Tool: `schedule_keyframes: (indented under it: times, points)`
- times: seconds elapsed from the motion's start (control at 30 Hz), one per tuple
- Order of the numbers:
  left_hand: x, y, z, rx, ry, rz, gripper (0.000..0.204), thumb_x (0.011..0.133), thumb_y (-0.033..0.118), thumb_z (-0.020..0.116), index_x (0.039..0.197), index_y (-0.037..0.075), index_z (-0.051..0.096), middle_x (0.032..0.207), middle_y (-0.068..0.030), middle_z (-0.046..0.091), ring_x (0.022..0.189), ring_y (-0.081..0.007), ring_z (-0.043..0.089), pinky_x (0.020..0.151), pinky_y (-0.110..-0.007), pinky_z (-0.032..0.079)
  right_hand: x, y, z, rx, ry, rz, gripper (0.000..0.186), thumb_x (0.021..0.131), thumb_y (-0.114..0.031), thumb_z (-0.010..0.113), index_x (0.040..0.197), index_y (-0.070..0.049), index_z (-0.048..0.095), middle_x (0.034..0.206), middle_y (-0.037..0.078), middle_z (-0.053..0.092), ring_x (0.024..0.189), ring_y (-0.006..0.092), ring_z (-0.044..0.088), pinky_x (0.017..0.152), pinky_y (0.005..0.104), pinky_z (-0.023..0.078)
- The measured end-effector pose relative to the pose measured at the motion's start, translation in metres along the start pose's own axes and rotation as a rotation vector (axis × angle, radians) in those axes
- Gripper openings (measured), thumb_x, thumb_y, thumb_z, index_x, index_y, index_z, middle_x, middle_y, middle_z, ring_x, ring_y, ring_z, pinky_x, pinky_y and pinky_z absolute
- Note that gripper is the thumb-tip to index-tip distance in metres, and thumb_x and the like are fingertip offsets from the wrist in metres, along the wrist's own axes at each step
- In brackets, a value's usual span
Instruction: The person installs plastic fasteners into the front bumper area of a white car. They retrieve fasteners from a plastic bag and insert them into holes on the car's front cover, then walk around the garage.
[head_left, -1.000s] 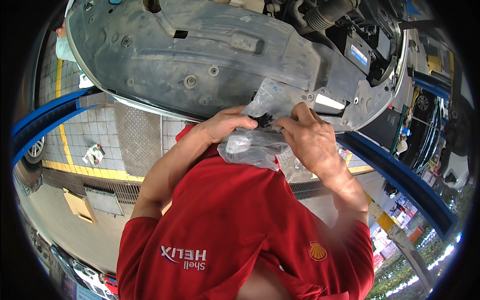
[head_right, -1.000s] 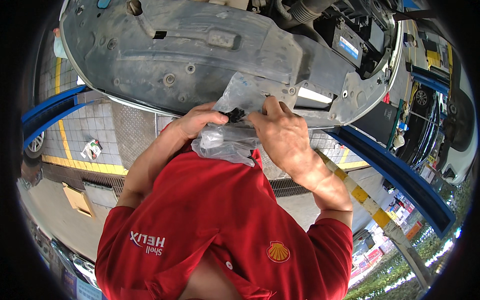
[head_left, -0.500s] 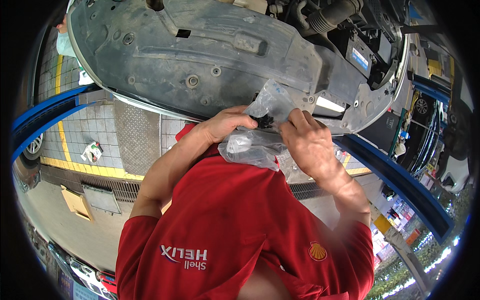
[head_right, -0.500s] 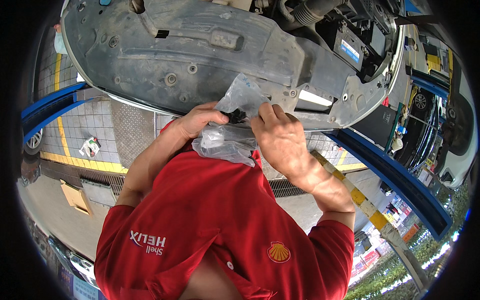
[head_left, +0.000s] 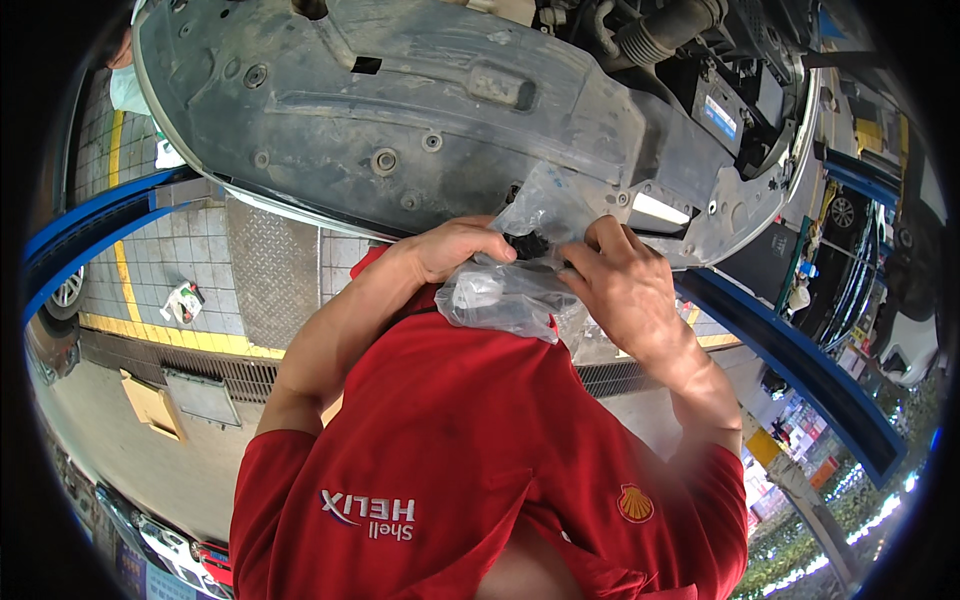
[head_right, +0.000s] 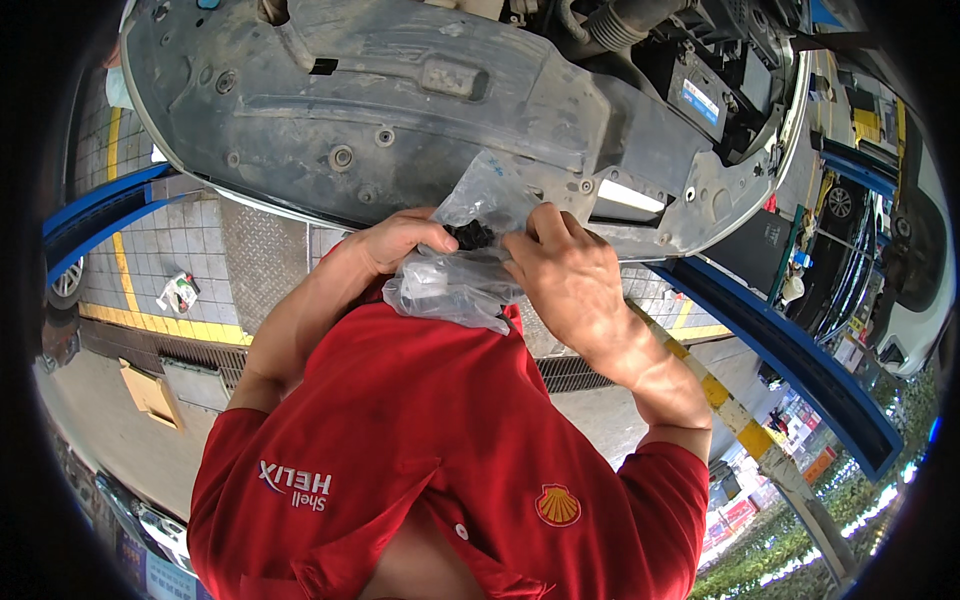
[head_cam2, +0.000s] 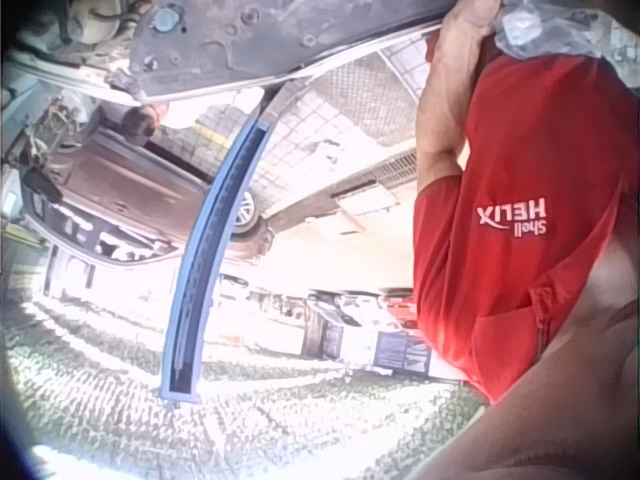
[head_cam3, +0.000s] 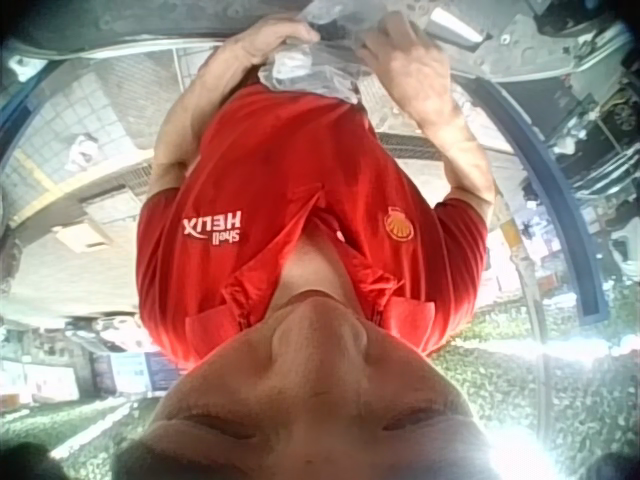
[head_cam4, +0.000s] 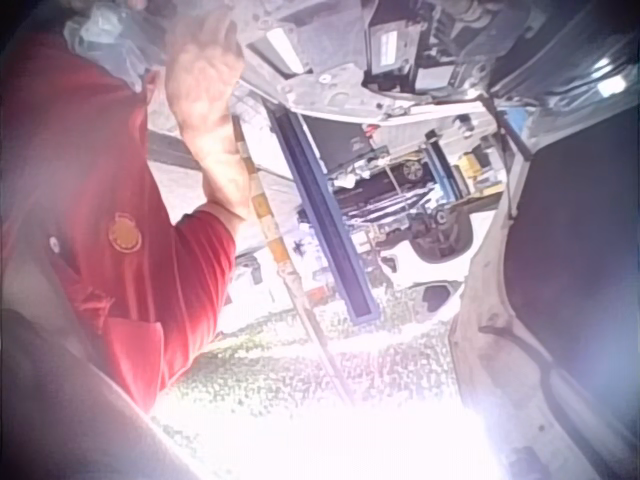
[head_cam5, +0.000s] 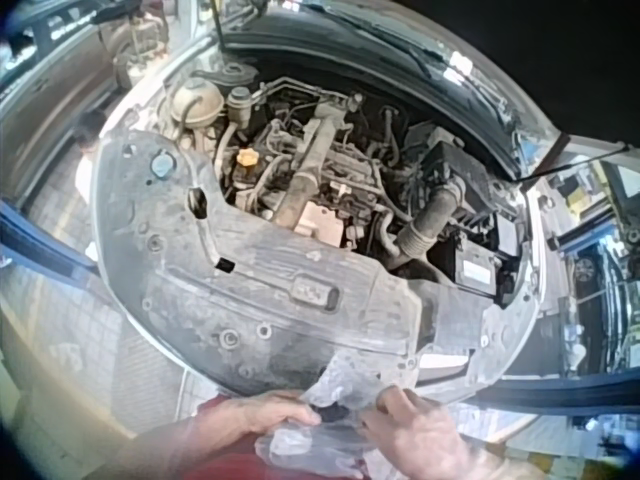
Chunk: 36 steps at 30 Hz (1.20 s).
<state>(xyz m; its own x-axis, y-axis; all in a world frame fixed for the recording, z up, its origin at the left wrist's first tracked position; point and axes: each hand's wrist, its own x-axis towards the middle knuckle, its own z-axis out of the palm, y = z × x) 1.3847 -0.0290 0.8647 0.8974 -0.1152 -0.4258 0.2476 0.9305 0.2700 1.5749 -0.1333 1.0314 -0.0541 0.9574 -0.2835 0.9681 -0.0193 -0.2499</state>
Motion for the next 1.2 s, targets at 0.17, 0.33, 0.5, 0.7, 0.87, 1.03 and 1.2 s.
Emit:
schedule_keyframes:
  times: [0.17, 0.33, 0.5, 0.7, 0.87, 1.03, 1.2]
  points:
    - [0.004, 0.002, 0.002, 0.054, -0.069, -0.011, 0.051, 0.084, 0.017, 0.069, 0.13, -0.001, 0.061, 0.111, -0.0071, 0.068, 0.099, -0.0161, 0.063, 0.089, -0.032, 0.051, -0.002, -0.004, -0.003, 0.007, -0.048, 0.063, 0.022, 0.078, -0.012, 0.081, 0.098, -0.011, 0.071, 0.096, 0.005, 0.055, 0.091, 0.0246, 0.065, 0.07, 0.0388, 0.056]
    - [0.007, 0.0, 0.0, 0.094, -0.073, -0.046, 0.048, 0.084, 0.018, 0.069, 0.128, -0.001, 0.061, 0.11, -0.0074, 0.068, 0.099, -0.0154, 0.063, 0.089, -0.031, 0.05, -0.004, -0.007, -0.005, -0.033, -0.042, 0.08, 0.022, 0.078, -0.013, 0.08, 0.099, -0.011, 0.071, 0.097, 0.006, 0.055, 0.092, 0.0251, 0.064, 0.071, 0.039, 0.056]
    - [0.006, -0.001, 0.001, 0.13, -0.049, -0.024, 0.047, 0.084, 0.018, 0.069, 0.127, -0.001, 0.062, 0.11, -0.0065, 0.067, 0.099, -0.0142, 0.061, 0.088, -0.031, 0.049, -0.003, -0.006, -0.003, -0.045, -0.089, 0.085, 0.022, 0.079, -0.014, 0.08, 0.098, -0.011, 0.07, 0.096, 0.006, 0.056, 0.091, 0.0256, 0.065, 0.071, 0.0391, 0.057]
    - [0.004, 0.003, 0.002, 0.189, -0.061, -0.003, 0.052, 0.085, 0.016, 0.069, 0.132, -0.001, 0.059, 0.111, -0.0057, 0.066, 0.1, -0.0131, 0.059, 0.088, -0.03, 0.048, 0.0, -0.003, 0.003, 0.022, -0.099, 0.137, 0.016, 0.083, -0.014, 0.079, 0.096, -0.011, 0.07, 0.096, 0.006, 0.059, 0.088, 0.0281, 0.068, 0.072, 0.0407, 0.057]
    - [0.0, 0.007, 0.002, 0.206, -0.053, -0.007, 0.053, 0.085, 0.015, 0.069, 0.134, -0.001, 0.059, 0.113, -0.0053, 0.066, 0.102, -0.0127, 0.058, 0.091, -0.029, 0.046, 0.002, 0.001, 0.002, 0.171, -0.084, 0.13, 0.016, 0.087, -0.015, 0.075, 0.1, -0.009, 0.069, 0.102, 0.008, 0.061, 0.086, 0.0286, 0.069, 0.069, 0.0422, 0.058]
    - [-0.001, 0.008, 0.006, 0.193, -0.005, -0.022, 0.062, 0.08, 0.016, 0.07, 0.138, -0.002, 0.056, 0.118, -0.0071, 0.066, 0.108, -0.0166, 0.059, 0.096, -0.033, 0.046, -0.006, 0.019, 0.005, 0.805, -0.082, 0.396, 0.009, 0.095, -0.013, 0.072, 0.1, -0.006, 0.069, 0.095, 0.003, 0.066, 0.075, 0.016, 0.065, 0.067, 0.0311, 0.055]
    - [-0.002, 0.007, 0.008, 0.194, 0.039, -0.032, 0.072, 0.075, 0.016, 0.07, 0.142, -0.004, 0.053, 0.122, -0.0122, 0.066, 0.111, -0.0225, 0.062, 0.098, -0.036, 0.048, -0.01, 0.092, 0.032, 1.126, 0.238, 0.566, 0.016, 0.102, -0.012, 0.065, 0.107, 0.003, 0.062, 0.089, 0.005, 0.065, 0.076, 0.0109, 0.064, 0.071, 0.026, 0.056]
